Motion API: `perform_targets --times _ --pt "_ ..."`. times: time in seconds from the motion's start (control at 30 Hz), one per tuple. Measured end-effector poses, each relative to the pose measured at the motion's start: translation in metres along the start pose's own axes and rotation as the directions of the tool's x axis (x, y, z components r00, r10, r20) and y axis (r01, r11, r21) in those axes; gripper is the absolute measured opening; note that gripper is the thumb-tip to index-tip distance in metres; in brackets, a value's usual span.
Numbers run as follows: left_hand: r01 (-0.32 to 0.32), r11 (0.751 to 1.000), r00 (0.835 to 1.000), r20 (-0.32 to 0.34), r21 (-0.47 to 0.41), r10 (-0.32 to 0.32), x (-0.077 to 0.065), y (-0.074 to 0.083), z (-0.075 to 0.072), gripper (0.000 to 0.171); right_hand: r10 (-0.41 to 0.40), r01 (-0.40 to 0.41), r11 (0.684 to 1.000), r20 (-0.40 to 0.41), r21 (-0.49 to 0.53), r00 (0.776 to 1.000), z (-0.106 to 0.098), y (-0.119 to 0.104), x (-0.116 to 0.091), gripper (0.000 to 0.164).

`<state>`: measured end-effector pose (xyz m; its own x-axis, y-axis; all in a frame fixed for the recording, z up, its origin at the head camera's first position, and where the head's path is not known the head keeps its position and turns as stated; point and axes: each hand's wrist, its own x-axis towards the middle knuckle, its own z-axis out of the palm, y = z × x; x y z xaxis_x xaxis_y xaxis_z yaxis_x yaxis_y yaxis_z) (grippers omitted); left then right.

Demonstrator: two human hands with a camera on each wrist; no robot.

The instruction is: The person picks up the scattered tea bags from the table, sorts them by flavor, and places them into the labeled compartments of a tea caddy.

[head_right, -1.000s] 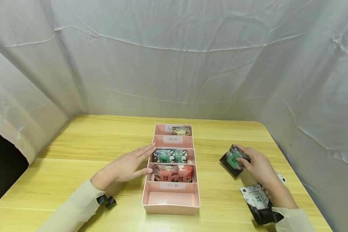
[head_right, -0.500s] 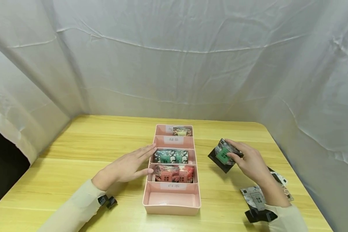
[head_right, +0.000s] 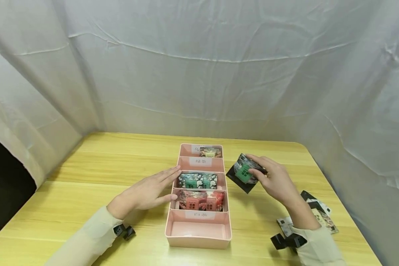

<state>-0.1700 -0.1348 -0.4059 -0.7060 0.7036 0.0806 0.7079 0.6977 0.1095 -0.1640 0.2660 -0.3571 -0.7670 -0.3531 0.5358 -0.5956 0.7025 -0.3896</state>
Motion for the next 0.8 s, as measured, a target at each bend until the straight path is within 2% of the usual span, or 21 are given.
perform_targets --times 0.5,0.8 --pt "0.001 1.0 1.0 0.0 -0.001 -0.001 0.002 0.001 0.001 0.088 0.006 -0.003 0.996 -0.031 0.091 0.999 0.028 -0.009 0.038 0.038" --pt "-0.002 1.0 1.0 0.002 0.003 0.002 0.003 0.001 0.003 0.087 0.108 -0.119 0.978 0.067 0.172 0.992 0.047 -0.014 0.066 0.034"
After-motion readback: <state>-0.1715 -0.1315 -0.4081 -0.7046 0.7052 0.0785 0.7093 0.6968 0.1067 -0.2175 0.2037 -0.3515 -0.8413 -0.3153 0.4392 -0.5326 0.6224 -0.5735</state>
